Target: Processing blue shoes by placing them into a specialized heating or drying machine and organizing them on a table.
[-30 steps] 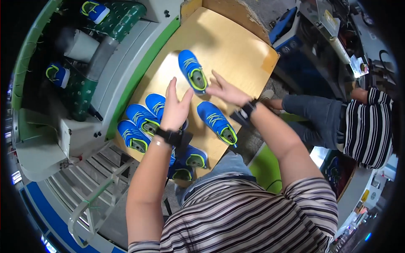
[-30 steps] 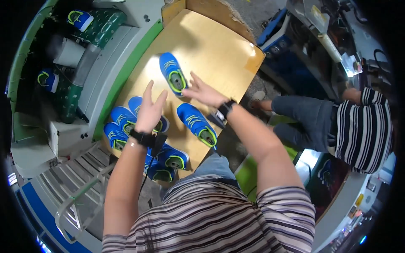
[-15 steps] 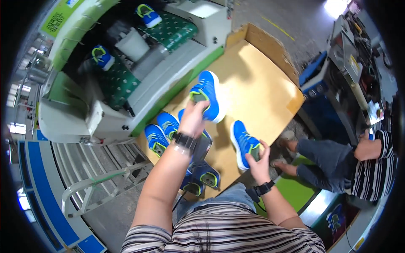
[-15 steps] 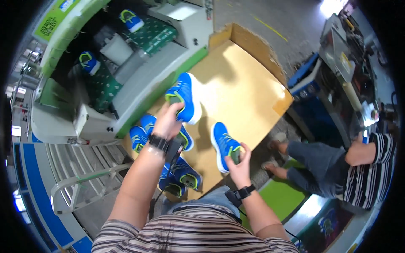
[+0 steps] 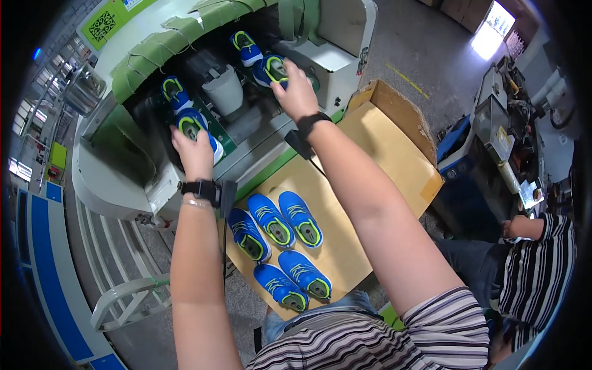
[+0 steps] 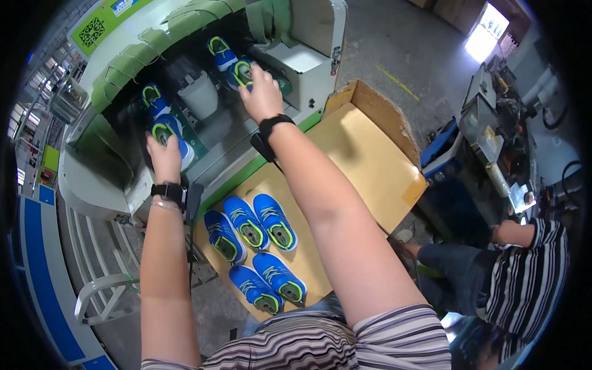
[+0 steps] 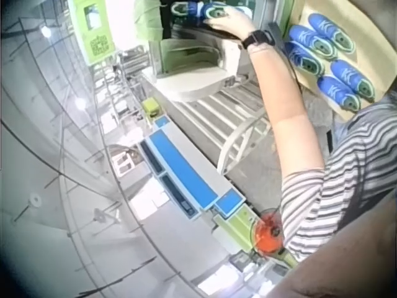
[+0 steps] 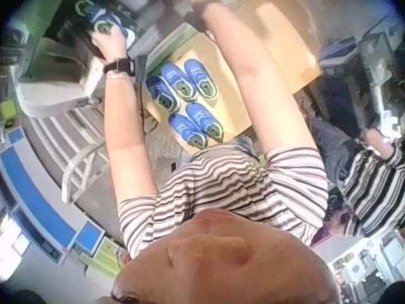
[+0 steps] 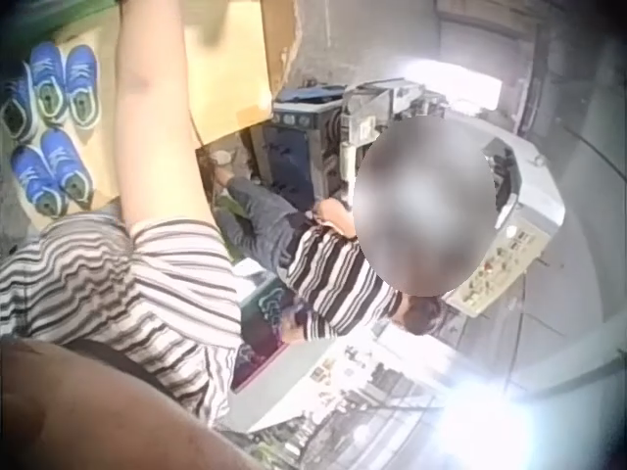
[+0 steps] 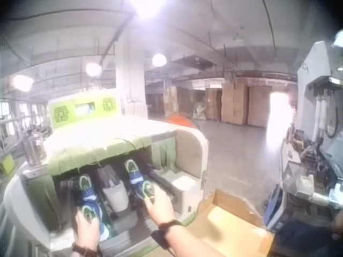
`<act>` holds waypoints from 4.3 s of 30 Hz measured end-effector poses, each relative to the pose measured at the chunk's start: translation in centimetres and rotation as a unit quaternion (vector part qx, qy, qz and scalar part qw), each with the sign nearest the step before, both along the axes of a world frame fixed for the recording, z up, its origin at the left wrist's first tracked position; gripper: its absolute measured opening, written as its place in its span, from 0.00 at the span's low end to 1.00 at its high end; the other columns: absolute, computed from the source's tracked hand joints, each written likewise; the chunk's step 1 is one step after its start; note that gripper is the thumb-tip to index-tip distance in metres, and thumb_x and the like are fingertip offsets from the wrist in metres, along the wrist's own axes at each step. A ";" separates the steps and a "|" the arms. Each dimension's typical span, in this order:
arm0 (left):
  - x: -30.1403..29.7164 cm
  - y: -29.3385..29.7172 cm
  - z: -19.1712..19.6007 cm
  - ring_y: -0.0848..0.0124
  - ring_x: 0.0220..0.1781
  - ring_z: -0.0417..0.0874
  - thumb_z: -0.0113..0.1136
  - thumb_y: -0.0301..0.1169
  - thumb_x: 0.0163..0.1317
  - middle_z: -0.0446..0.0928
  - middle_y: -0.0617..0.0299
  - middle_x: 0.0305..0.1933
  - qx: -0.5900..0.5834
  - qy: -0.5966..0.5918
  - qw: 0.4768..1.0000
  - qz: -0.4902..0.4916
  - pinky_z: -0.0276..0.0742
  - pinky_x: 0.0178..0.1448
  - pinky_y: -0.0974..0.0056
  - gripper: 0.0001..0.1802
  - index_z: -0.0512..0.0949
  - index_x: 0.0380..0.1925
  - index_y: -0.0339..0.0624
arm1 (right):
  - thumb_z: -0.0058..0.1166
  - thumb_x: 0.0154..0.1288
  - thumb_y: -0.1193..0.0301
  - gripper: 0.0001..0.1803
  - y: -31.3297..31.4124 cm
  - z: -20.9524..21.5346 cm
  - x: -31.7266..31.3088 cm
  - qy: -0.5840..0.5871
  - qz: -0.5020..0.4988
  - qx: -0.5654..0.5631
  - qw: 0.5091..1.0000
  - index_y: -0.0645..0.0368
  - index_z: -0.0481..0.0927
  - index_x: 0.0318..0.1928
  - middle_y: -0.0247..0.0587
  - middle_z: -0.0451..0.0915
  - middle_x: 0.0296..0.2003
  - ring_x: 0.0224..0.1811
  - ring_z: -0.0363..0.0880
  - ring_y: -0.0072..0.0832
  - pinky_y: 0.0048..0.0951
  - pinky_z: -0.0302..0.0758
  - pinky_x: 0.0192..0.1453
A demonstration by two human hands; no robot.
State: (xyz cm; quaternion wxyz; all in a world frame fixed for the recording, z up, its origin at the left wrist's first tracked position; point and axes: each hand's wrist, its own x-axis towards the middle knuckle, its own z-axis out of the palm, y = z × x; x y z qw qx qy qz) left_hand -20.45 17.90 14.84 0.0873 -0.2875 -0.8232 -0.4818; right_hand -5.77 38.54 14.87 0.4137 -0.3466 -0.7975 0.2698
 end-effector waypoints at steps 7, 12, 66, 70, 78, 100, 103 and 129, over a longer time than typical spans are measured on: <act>-0.4 -3.1 0.7 0.44 0.76 0.56 0.64 0.45 0.64 0.52 0.31 0.74 -0.006 -0.109 0.994 -0.030 0.54 0.77 0.56 0.50 0.48 0.71 0.23 | 0.59 0.64 0.71 0.41 -8.5 -3.6 3.9 0.067 0.055 0.083 0.993 0.56 0.54 0.74 0.57 0.61 0.70 0.73 0.57 0.55 0.47 0.54 0.76; 14.4 -11.8 -2.7 0.46 0.78 0.54 0.62 0.31 0.63 0.56 0.42 0.76 -0.108 -0.066 0.945 -0.300 0.48 0.79 0.50 0.38 0.59 0.71 0.35 | 0.58 0.67 0.66 0.24 -21.1 -13.6 23.1 -0.088 0.161 -0.213 0.960 0.61 0.74 0.61 0.54 0.73 0.61 0.65 0.68 0.50 0.44 0.63 0.71; 22.6 -4.9 -1.1 0.66 0.52 0.77 0.69 0.25 0.58 0.73 0.53 0.56 0.159 -0.402 0.857 -0.279 0.77 0.56 0.62 0.41 0.58 0.69 0.40 | 0.59 0.66 0.67 0.30 -26.1 -14.5 29.0 -0.086 0.110 -0.233 0.962 0.61 0.66 0.66 0.59 0.66 0.65 0.68 0.66 0.52 0.40 0.66 0.71; 12.0 -3.7 3.6 0.65 0.53 0.77 0.65 0.29 0.61 0.72 0.51 0.57 0.163 -0.217 0.954 -0.128 0.76 0.56 0.62 0.44 0.50 0.72 0.37 | 0.60 0.65 0.69 0.39 -23.7 -17.7 22.0 -0.030 0.170 -0.252 0.952 0.58 0.58 0.72 0.64 0.61 0.69 0.74 0.58 0.54 0.41 0.59 0.76; 1.8 -3.9 3.1 0.51 0.70 0.67 0.67 0.48 0.60 0.61 0.35 0.70 0.073 -0.251 0.960 -0.100 0.61 0.72 0.58 0.58 0.39 0.75 0.31 | 0.56 0.67 0.72 0.34 -18.9 -10.5 21.5 0.143 0.092 -0.491 0.854 0.59 0.61 0.72 0.50 0.69 0.66 0.67 0.68 0.32 0.30 0.64 0.71; 26.0 -23.2 -11.1 0.41 0.78 0.52 0.61 0.51 0.63 0.51 0.42 0.78 -0.424 -0.130 0.815 -0.372 0.47 0.73 0.33 0.42 0.60 0.72 0.44 | 0.58 0.58 0.73 0.41 -21.0 -9.8 8.7 -0.110 0.229 -0.047 0.966 0.51 0.60 0.73 0.57 0.51 0.74 0.78 0.43 0.59 0.60 0.44 0.79; 25.9 -22.4 -10.9 0.41 0.78 0.51 0.59 0.50 0.65 0.49 0.41 0.79 -0.438 -0.121 0.802 -0.388 0.47 0.74 0.32 0.43 0.56 0.74 0.44 | 0.60 0.57 0.72 0.41 -19.0 -11.9 11.6 -0.136 0.200 -0.034 0.970 0.59 0.61 0.71 0.57 0.51 0.74 0.79 0.43 0.56 0.60 0.43 0.79; 18.5 -18.3 -9.7 0.65 0.70 0.69 0.50 0.46 0.75 0.68 0.53 0.71 -0.030 -0.597 0.769 -0.228 0.61 0.72 0.61 0.35 0.55 0.74 0.42 | 0.67 0.51 0.73 0.40 -18.1 -12.8 28.4 -0.197 0.269 -0.210 0.919 0.61 0.67 0.66 0.57 0.75 0.57 0.61 0.73 0.51 0.41 0.69 0.67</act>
